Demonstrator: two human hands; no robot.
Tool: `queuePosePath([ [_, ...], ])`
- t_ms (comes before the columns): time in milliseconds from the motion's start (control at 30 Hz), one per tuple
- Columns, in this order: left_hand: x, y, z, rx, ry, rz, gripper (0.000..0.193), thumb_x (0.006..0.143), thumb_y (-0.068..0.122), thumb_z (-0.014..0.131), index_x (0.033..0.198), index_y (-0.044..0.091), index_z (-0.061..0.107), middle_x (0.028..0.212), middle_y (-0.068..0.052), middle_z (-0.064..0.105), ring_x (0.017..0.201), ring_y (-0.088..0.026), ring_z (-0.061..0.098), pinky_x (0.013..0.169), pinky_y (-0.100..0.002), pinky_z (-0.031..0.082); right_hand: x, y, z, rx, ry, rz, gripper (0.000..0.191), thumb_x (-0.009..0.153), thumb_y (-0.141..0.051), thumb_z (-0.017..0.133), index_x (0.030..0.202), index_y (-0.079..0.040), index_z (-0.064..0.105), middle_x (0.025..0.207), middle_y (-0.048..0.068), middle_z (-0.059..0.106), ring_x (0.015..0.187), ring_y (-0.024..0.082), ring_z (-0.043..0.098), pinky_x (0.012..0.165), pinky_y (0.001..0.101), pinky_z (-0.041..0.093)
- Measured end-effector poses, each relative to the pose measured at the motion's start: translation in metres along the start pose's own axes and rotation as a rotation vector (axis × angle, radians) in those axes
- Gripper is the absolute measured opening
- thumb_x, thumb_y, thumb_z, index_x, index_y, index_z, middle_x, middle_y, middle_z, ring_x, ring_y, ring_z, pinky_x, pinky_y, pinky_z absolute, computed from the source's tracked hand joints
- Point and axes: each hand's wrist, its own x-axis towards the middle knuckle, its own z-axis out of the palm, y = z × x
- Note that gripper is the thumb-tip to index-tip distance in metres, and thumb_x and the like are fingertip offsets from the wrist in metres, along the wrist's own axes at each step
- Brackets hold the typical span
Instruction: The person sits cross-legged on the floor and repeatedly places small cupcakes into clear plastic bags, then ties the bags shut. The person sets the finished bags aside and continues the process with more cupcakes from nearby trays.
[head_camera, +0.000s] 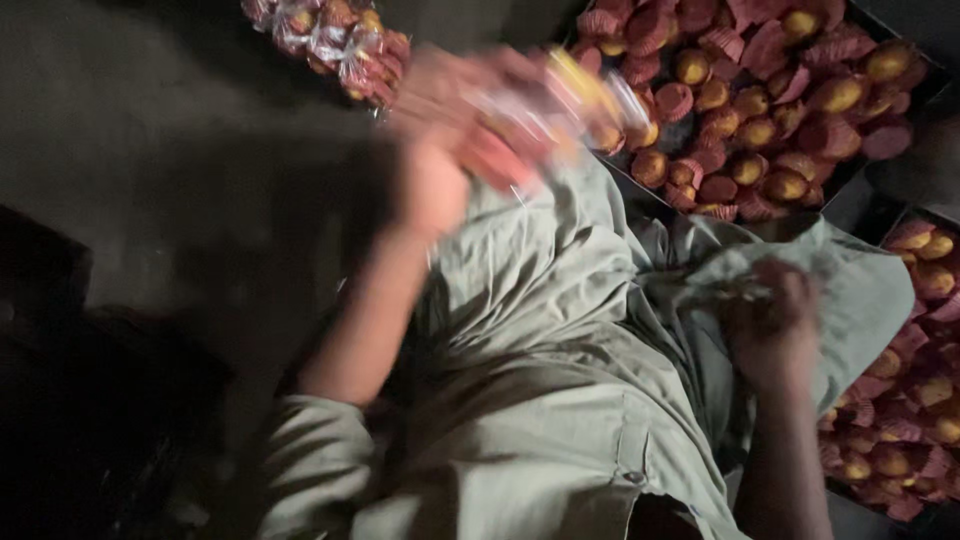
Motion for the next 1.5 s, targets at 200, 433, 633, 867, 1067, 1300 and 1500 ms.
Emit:
queuePosePath([
  [200, 0.087, -0.05, -0.115, -0.112, 0.402, 0.243, 0.024, 0.102, 0.023, 0.072, 0.115, 0.005, 0.063, 0.11, -0.005, 0.061, 0.106, -0.018, 0.058, 0.103, -0.04, 0.048, 0.004, 0.026, 0.031, -0.175, -0.146, 0.041, 0.02, 0.093, -0.019, 0.07, 0.108, -0.006, 0.072, 0.109, 0.016, 0.068, 0.102, 0.039, 0.065, 0.09, 0.0474, 0.054],
  [433, 0.069, -0.165, -0.159, 0.282, 0.323, 0.008, 0.035, 0.11, 0.027, 0.061, 0.125, -0.004, 0.06, 0.122, -0.014, 0.066, 0.108, -0.026, 0.063, 0.096, -0.043, 0.057, 0.016, 0.034, 0.032, -0.19, -0.114, 0.071, 0.021, 0.085, -0.022, 0.073, 0.102, -0.008, 0.073, 0.105, 0.016, 0.066, 0.098, 0.039, 0.065, 0.085, 0.0477, 0.054],
  [633, 0.079, -0.167, -0.183, -0.448, 0.357, -0.354, 0.056, 0.099, 0.046, 0.042, 0.132, 0.001, 0.051, 0.125, -0.019, 0.061, 0.104, -0.037, 0.064, 0.087, -0.051, 0.057, 0.009, 0.045, 0.036, -0.248, -0.048, 0.079, 0.022, 0.087, -0.025, 0.073, 0.102, -0.01, 0.073, 0.101, 0.015, 0.063, 0.094, 0.039, 0.064, 0.082, 0.0487, 0.053],
  [867, 0.056, -0.156, -0.157, 0.278, 0.503, -0.142, 0.036, 0.104, 0.022, 0.06, 0.126, 0.003, 0.038, 0.113, -0.013, 0.059, 0.093, -0.025, 0.063, 0.075, -0.044, 0.055, 0.016, 0.063, 0.043, -0.292, -0.022, 0.083, 0.021, 0.087, -0.026, 0.071, 0.096, -0.008, 0.07, 0.099, 0.016, 0.063, 0.093, 0.038, 0.064, 0.082, 0.0475, 0.054],
  [1067, 0.034, -0.109, -0.094, 0.703, 0.037, -0.042, 0.02, 0.114, 0.006, 0.051, 0.126, 0.0, 0.065, 0.117, -0.013, 0.067, 0.109, -0.02, 0.062, 0.104, -0.035, 0.051, 0.015, 0.088, 0.046, -0.17, 0.007, 0.03, 0.021, 0.087, -0.023, 0.073, 0.095, -0.005, 0.068, 0.104, 0.018, 0.065, 0.094, 0.039, 0.065, 0.079, 0.0473, 0.054],
  [1300, 0.015, -0.034, 0.0, 1.262, -0.217, 0.198, 0.034, 0.104, 0.006, 0.057, 0.136, -0.006, 0.057, 0.127, -0.028, 0.06, 0.12, -0.047, 0.054, 0.104, -0.055, 0.041, 0.075, 0.198, -0.009, 0.128, 0.371, -0.058, 0.019, 0.09, 0.003, 0.064, 0.109, 0.0, 0.065, 0.106, 0.016, 0.065, 0.1, 0.031, 0.063, 0.086, 0.042, 0.053],
  [1500, 0.027, -0.028, 0.028, 1.276, -0.207, 0.208, 0.03, 0.104, 0.006, 0.057, 0.131, -0.006, 0.058, 0.125, -0.029, 0.061, 0.119, -0.048, 0.055, 0.104, -0.056, 0.042, 0.126, 0.286, -0.076, -0.331, 0.574, 0.05, 0.048, 0.086, 0.004, 0.063, 0.134, 0.001, 0.061, 0.142, 0.024, 0.055, 0.129, 0.047, 0.046, 0.11, 0.0535, 0.038],
])
